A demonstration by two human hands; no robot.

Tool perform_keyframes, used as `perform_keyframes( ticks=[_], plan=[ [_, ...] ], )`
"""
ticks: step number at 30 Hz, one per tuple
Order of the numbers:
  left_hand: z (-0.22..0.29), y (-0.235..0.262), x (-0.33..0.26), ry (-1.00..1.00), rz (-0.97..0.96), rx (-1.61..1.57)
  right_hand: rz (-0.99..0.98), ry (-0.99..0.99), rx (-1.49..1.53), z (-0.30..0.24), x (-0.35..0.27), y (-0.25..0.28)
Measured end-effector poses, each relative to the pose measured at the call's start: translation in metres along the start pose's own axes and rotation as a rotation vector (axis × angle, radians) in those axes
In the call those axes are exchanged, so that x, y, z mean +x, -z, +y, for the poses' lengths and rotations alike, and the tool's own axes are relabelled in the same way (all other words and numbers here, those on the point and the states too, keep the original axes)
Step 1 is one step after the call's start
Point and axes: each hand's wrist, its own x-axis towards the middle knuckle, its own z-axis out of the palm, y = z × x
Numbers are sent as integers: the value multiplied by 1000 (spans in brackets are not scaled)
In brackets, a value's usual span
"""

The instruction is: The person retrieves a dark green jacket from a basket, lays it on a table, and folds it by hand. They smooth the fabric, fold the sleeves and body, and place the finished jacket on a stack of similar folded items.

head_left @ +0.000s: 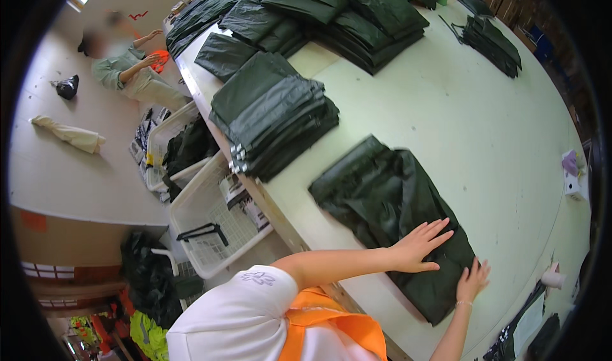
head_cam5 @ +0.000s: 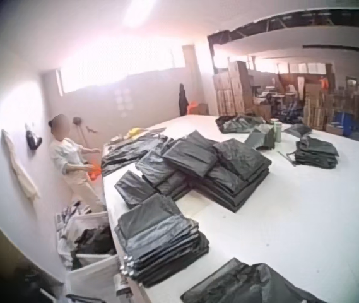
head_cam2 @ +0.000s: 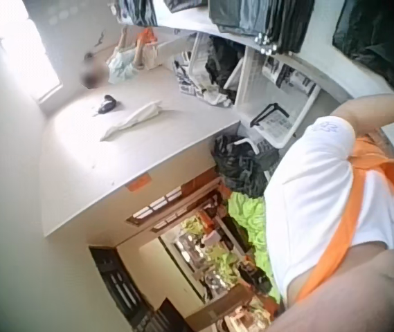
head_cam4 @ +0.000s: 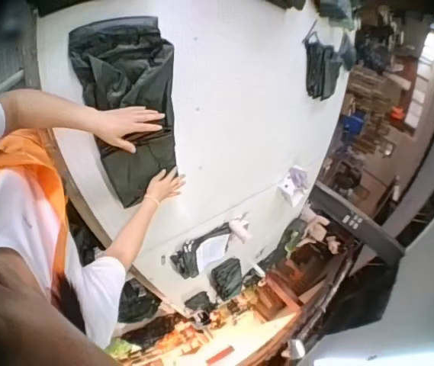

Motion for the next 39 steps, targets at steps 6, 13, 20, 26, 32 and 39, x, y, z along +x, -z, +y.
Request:
perform_keyframes(
  ticks=[6, 13, 20, 26, 32, 39],
  plan=[
    [-186, 330, -46, 285, 970, 234, 397, 50, 497, -124, 15, 74],
    [-433, 595, -204, 1047, 1483, -758, 249, 729, 708, -422, 62, 169],
    [-466, 635, -196, 814, 1295, -1222, 182, 933, 830, -553, 99, 196],
    [-485, 648, -218, 561, 1260, -1214, 134, 1251, 789, -635, 83, 199],
    [-378, 696, -241, 365, 1455, -894, 110, 1049, 897, -590, 93, 189],
    [-249, 642, -92, 145, 1288, -1012, -78, 715, 1385, -572, 90, 217]
  ],
)
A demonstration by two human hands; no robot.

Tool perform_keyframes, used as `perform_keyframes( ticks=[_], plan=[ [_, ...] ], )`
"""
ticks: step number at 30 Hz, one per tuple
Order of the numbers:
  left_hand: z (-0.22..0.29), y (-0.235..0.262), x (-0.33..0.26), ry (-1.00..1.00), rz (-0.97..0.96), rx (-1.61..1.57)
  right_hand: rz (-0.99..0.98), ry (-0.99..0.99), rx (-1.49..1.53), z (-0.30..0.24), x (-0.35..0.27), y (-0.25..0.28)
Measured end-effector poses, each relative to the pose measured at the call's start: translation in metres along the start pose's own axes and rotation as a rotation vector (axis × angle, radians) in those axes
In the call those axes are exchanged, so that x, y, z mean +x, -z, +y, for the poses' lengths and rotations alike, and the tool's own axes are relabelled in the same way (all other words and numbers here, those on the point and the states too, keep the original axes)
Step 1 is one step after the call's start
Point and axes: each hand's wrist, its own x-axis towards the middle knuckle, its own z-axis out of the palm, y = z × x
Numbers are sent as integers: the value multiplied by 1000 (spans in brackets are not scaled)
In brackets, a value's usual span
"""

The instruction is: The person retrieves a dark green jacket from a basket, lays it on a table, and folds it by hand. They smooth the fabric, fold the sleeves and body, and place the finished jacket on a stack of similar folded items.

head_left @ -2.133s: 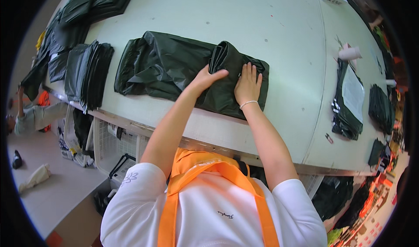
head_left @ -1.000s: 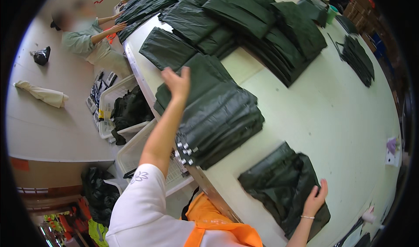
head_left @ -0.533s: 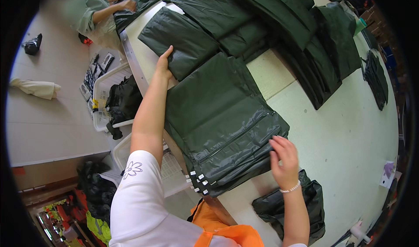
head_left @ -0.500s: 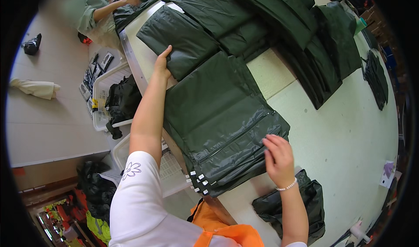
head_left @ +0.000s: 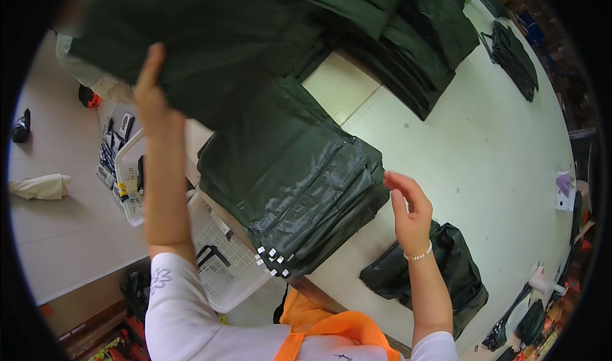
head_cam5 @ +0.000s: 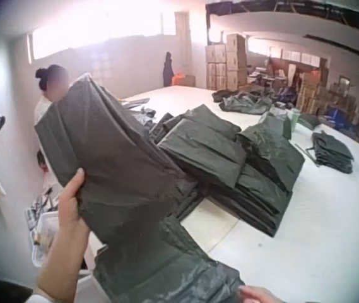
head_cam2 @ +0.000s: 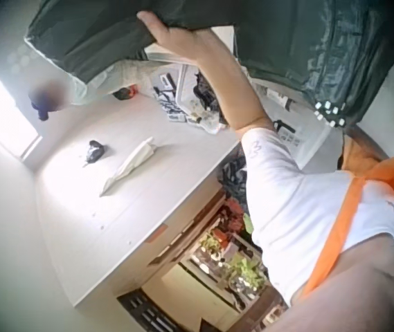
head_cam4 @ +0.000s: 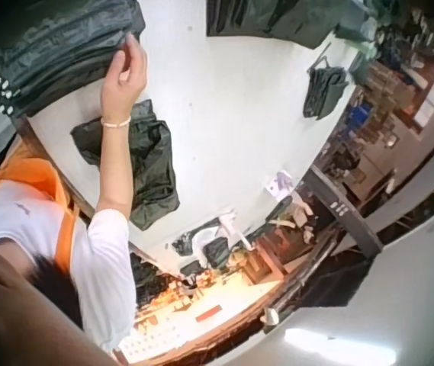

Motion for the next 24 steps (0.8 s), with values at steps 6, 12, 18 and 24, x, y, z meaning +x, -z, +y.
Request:
perform_keyframes(
  ticks=[6, 12, 18, 24],
  plan=[
    [-191, -100, -101, 35, 119, -164, 136, -272, 556, -1, 53, -5],
    [-331, -78, -91, 536, 473, 116, 167, -739, 151, 156, 86, 31],
    [-318, -49, -66, 744, 309, 16, 381, -699, 168, 119, 137, 12],
    [-204, -110, -175, 783, 39, -248, 358, -691, 1347, 83, 108, 43]
  ],
)
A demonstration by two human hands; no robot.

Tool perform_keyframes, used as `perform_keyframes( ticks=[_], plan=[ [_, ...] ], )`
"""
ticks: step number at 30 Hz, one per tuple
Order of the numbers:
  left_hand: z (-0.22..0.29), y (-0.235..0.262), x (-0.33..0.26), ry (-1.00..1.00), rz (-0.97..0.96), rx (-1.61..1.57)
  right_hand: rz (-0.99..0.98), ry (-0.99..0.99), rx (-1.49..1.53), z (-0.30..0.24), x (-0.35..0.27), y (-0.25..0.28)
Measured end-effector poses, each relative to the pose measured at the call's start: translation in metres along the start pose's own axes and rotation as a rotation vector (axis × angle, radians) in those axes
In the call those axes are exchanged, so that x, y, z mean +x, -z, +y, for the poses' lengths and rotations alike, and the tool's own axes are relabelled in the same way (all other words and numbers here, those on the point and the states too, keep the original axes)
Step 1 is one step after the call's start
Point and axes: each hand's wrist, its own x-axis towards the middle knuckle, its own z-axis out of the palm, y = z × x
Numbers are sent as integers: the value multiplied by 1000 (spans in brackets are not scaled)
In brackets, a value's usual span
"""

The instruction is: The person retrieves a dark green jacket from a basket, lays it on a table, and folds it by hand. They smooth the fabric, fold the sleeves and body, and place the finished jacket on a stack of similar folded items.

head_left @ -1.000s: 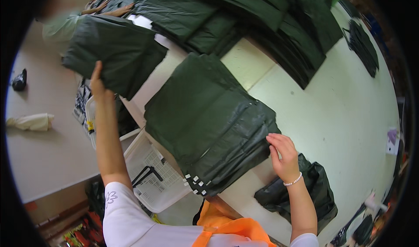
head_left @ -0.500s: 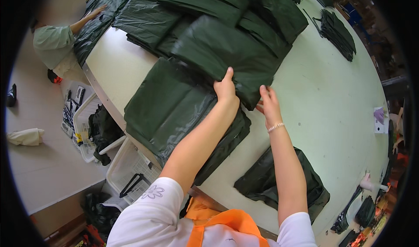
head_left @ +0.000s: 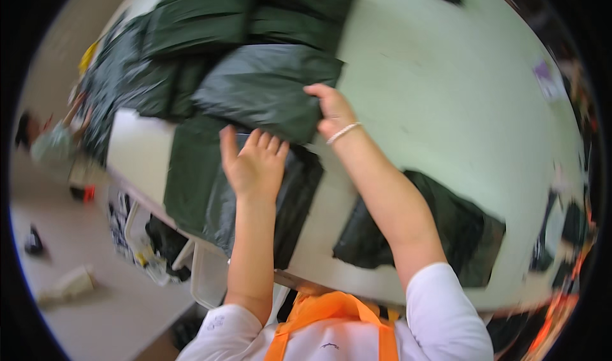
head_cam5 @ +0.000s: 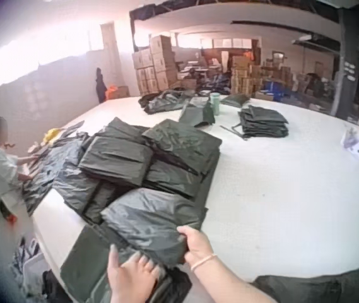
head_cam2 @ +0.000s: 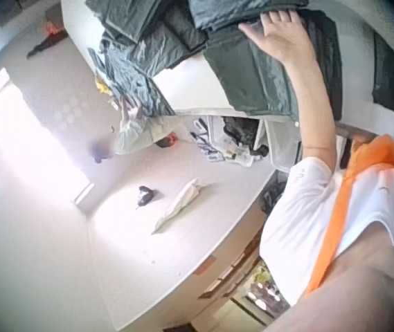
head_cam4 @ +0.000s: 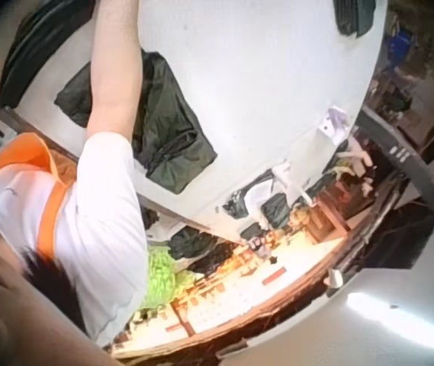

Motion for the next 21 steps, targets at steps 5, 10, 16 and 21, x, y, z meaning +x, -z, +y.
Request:
perform_keyframes(
  ticks=[5, 10, 16, 21],
  plan=[
    [-46, 80, -21, 202, -29, -264, -119, 159, 57, -33, -182, 82],
    [-138, 101, -97, 299, -523, 47, 219, 190, -138, -89, -385, 241],
    [-264, 12, -182, 697, -470, 620, 545, 570, -533, -167, -525, 319],
    [-386, 32, -180, 731, -322, 745, 896, 521, -1454, -191, -524, 432]
  ],
)
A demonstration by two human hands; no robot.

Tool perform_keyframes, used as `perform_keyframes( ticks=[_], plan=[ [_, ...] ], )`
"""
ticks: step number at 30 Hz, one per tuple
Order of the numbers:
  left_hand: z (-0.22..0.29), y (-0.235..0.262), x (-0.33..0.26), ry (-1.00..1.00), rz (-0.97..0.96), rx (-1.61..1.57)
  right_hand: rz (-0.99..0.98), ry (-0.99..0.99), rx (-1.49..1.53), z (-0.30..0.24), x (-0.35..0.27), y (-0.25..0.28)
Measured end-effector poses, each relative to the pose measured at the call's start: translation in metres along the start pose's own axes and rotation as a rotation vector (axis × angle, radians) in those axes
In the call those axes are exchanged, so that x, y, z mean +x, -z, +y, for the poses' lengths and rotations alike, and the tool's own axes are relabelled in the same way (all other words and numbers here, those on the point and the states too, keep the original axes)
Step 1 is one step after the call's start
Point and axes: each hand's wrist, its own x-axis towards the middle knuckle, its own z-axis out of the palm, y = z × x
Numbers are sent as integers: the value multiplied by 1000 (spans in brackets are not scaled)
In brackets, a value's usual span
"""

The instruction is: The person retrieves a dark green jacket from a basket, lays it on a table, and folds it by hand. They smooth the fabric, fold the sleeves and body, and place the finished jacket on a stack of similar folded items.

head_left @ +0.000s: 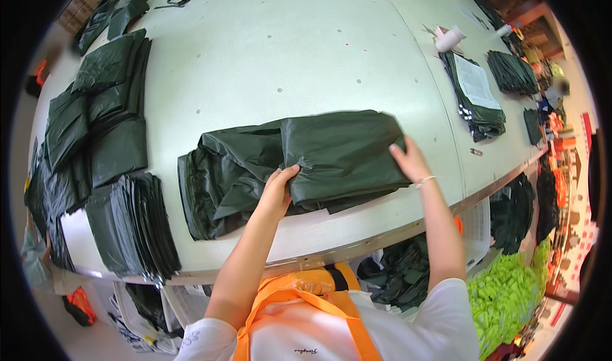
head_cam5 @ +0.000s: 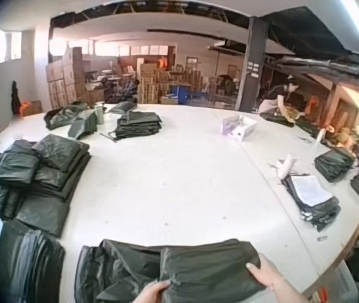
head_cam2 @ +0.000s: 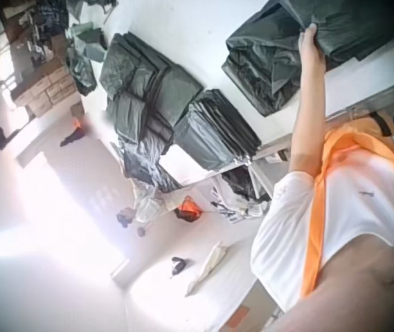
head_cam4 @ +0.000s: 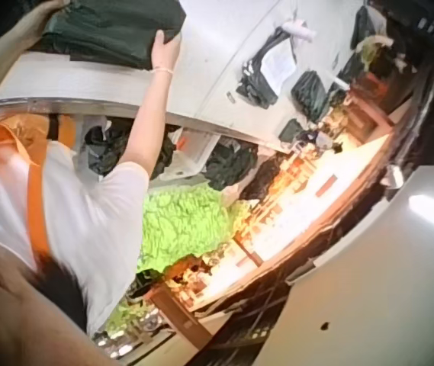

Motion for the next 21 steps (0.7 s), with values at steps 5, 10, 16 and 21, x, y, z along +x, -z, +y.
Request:
perform_keyframes(
  ticks=[5, 10, 16, 21],
  plan=[
    [-10, -6, 18, -22, 92, 99, 136, 65, -140, 51, 3, -54],
    [13, -2, 35, -17, 9, 120, 34, 220, -14, 69, 6, -44],
    [3, -40, 60, -219, -220, 67, 25, 223, 54, 88, 18, -38],
    [-13, -33, 79, -208, 301, 116, 8, 101, -70, 64, 23, -23]
  ],
)
